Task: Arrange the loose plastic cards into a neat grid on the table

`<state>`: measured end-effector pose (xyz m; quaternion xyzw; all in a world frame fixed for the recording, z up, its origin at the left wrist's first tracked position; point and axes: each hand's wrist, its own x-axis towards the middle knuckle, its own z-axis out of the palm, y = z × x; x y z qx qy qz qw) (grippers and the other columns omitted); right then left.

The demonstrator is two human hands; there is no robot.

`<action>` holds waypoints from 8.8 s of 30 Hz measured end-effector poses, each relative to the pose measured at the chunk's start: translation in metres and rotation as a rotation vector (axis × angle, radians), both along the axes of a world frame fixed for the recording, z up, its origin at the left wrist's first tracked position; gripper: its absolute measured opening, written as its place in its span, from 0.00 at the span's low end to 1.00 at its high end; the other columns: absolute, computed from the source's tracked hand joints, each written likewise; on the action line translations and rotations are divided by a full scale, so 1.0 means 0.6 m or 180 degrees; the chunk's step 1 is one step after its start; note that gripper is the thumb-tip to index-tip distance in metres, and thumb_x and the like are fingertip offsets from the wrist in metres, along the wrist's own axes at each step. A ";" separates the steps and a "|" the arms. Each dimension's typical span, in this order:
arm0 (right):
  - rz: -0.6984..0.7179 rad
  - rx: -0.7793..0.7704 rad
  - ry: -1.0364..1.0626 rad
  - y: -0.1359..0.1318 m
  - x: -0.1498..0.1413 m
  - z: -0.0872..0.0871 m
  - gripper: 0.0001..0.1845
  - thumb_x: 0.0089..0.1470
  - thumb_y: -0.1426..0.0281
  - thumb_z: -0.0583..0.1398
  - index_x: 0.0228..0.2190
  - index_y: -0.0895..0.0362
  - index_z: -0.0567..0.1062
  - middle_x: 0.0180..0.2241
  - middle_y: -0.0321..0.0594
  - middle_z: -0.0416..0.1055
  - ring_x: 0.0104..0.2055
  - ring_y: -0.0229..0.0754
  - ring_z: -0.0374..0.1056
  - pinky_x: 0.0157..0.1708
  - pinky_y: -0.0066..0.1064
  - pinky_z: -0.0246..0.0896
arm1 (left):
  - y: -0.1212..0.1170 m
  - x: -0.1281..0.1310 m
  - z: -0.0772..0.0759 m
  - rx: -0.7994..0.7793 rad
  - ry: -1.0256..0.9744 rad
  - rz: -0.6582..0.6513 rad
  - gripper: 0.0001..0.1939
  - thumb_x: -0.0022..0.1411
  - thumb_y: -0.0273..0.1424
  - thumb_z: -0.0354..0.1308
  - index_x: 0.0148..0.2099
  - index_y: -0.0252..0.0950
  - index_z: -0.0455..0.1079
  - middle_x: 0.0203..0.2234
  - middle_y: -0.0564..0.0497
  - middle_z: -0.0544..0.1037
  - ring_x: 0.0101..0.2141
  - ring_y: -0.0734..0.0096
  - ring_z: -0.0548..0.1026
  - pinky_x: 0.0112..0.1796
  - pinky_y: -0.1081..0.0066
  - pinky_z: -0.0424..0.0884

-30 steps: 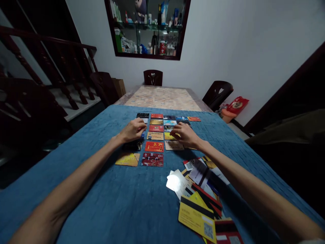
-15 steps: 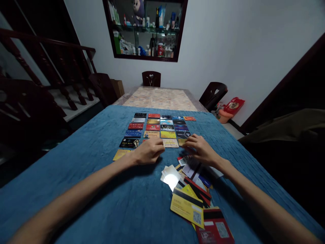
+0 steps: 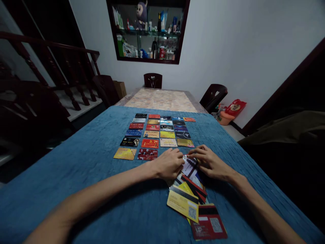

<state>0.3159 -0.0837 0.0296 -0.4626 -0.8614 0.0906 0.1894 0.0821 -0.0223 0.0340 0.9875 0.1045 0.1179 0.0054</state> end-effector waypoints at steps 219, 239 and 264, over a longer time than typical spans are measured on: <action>-0.0671 0.0161 -0.1229 0.503 -0.312 0.005 0.15 0.59 0.68 0.58 0.46 0.55 0.79 0.47 0.49 0.75 0.49 0.51 0.67 0.47 0.35 0.58 | 0.480 -0.281 -0.040 -0.0611 -0.0498 0.1863 0.19 0.59 0.28 0.53 0.50 0.34 0.78 0.45 0.45 0.78 0.47 0.61 0.75 0.53 0.66 0.68; -0.0746 0.0505 -0.0996 0.400 -0.230 0.050 0.13 0.63 0.70 0.53 0.39 0.56 0.79 0.44 0.45 0.77 0.44 0.47 0.64 0.40 0.34 0.52 | 0.420 -0.252 0.001 0.0223 -0.1203 0.1901 0.15 0.64 0.28 0.49 0.40 0.33 0.78 0.35 0.44 0.76 0.39 0.62 0.72 0.44 0.65 0.70; -0.0704 0.0834 -0.0326 0.116 -0.057 0.020 0.12 0.63 0.68 0.54 0.35 0.54 0.78 0.35 0.45 0.76 0.43 0.48 0.63 0.42 0.38 0.54 | 0.136 -0.088 0.021 0.0554 -0.1171 0.0389 0.13 0.65 0.23 0.48 0.41 0.34 0.74 0.32 0.45 0.72 0.35 0.65 0.68 0.36 0.66 0.68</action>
